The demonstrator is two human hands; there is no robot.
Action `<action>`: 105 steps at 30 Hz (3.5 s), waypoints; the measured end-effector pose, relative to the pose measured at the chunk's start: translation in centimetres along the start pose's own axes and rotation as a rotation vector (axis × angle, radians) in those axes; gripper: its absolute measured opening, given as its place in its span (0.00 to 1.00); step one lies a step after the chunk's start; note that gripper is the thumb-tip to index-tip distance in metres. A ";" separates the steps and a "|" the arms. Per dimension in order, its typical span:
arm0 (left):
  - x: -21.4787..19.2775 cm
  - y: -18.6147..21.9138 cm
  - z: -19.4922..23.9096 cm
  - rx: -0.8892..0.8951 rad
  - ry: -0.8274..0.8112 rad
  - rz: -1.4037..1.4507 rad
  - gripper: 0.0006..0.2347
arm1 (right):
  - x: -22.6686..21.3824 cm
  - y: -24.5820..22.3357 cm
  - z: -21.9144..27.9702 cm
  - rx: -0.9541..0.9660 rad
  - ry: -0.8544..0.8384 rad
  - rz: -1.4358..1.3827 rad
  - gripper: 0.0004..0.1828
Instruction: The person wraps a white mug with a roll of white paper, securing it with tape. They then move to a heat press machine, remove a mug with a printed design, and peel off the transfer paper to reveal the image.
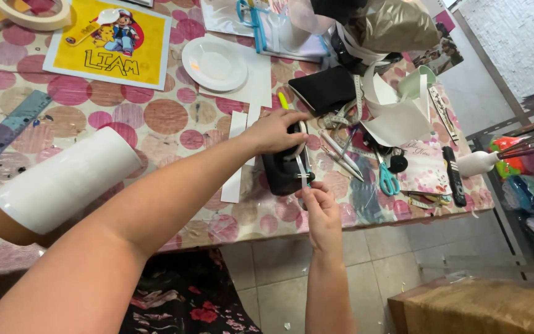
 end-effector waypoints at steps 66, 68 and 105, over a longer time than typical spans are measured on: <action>-5.2 -7.2 47.7 0.318 0.907 -0.339 0.25 | 29.4 -8.1 8.1 0.125 -0.478 -0.158 0.11; -4.8 -7.2 47.5 0.320 0.913 -0.349 0.25 | 29.4 -8.0 9.0 0.147 -0.486 -0.157 0.11; -3.9 -6.8 46.3 0.320 0.867 -0.620 0.13 | 30.9 -7.6 11.1 0.240 -0.414 -0.019 0.09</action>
Point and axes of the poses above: each hand's wrist, its own z-axis away from the middle knuckle, its own x-axis out of the palm, y = z × x, the point moved 7 cm from there along -z, towards the middle knuckle, and after that the axes turned 9 degrees about -y, right-handed, at the moved point
